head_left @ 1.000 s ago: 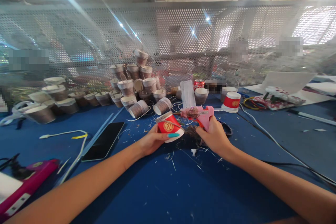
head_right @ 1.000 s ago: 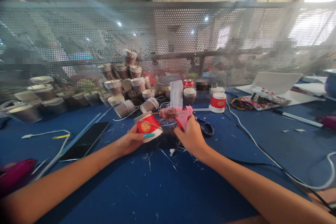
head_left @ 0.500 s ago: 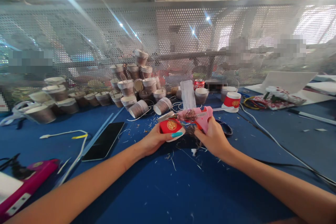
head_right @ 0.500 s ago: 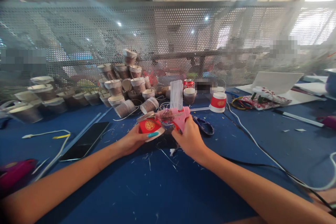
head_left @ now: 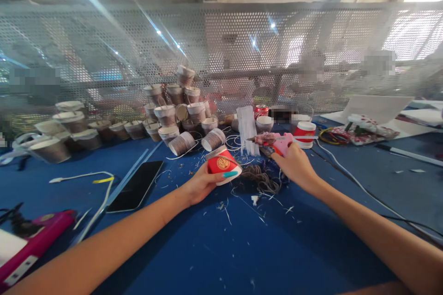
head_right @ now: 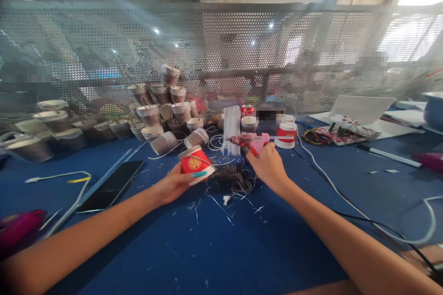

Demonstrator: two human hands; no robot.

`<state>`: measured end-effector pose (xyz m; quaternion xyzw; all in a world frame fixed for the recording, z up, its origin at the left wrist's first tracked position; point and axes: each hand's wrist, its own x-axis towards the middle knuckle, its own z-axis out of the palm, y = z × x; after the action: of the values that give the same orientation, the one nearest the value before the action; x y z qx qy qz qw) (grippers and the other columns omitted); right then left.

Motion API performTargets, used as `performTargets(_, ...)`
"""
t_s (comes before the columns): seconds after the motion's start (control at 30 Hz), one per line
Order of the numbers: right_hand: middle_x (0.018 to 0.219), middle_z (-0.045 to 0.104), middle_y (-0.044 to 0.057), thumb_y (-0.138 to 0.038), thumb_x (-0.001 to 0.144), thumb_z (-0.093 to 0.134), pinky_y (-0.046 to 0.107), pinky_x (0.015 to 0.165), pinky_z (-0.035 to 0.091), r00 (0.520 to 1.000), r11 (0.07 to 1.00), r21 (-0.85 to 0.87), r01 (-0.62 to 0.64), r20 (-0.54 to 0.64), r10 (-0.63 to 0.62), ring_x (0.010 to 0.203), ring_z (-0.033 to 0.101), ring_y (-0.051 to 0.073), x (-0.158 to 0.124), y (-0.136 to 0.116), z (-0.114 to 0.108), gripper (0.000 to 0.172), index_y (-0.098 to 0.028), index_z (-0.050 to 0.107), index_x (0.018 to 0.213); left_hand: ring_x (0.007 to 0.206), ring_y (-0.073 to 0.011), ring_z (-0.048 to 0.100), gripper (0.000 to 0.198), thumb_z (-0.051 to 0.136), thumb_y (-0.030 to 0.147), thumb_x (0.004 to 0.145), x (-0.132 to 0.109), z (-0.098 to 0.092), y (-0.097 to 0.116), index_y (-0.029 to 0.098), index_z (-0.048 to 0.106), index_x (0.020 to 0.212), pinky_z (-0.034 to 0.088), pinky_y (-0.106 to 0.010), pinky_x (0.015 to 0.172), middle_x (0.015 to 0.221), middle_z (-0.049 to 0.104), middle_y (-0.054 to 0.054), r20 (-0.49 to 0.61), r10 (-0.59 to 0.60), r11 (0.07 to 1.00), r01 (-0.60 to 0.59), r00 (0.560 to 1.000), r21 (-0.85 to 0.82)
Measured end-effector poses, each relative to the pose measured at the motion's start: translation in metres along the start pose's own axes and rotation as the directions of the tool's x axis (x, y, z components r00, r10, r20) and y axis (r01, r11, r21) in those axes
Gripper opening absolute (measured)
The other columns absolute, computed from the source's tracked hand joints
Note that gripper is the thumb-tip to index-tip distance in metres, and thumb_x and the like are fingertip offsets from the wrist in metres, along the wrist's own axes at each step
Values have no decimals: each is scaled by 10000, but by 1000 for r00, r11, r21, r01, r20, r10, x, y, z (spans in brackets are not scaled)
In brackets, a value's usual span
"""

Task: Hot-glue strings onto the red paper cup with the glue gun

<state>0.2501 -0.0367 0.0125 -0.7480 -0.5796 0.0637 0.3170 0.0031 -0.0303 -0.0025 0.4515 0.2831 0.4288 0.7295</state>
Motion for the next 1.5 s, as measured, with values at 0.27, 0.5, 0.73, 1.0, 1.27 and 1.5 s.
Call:
performTargets(0.27,988,631,239,-349,814,356,402,727,433,978,897,-435,-76,144,152,967,589,359,13,10,-29,418,-63,641,921,929,-223,633,524,779,81,520,0,2,3,121,606,1013,456,-356,879,989,686,-97,43,4,1000,-3,999,-16)
performTargets(0.5,1079,512,346,-397,770,484,486,725,426,991,888,-442,-130,-32,129,1047,480,454,9,13,-26,495,22,581,1016,925,-217,630,520,767,80,540,0,-1,1,137,601,1030,447,-360,879,987,685,-86,55,3,1000,-2,998,-19)
performTargets(0.73,857,557,144,-173,742,478,437,763,434,829,859,-51,509,-242,-505,871,516,272,-12,-9,-13,106,-128,530,824,898,-207,628,591,834,188,478,2,-2,-1,144,600,1019,456,-353,852,962,684,-74,44,9,1000,-10,999,8)
performTargets(1.0,1149,486,75,-85,745,444,255,548,453,688,421,800,428,14,-726,673,511,99,-50,-25,2,317,-211,464,1035,879,-210,620,618,843,274,480,1,2,-1,134,605,1032,461,-338,801,967,669,-98,82,40,998,-44,996,52)
performTargets(1.27,933,546,15,-61,721,462,238,495,459,586,366,916,166,206,-784,568,498,79,-59,-28,7,377,-238,426,1052,852,-188,609,538,810,308,544,-1,9,-1,122,616,1009,446,-315,787,957,657,-104,123,69,986,-86,990,140)
performTargets(1.5,1152,509,48,-50,713,474,247,505,483,599,392,920,11,308,-739,569,507,65,-57,-31,7,385,-247,433,1040,856,-188,620,508,808,221,538,-3,11,2,142,623,1005,428,-324,823,927,675,-69,135,43,974,-72,990,213)
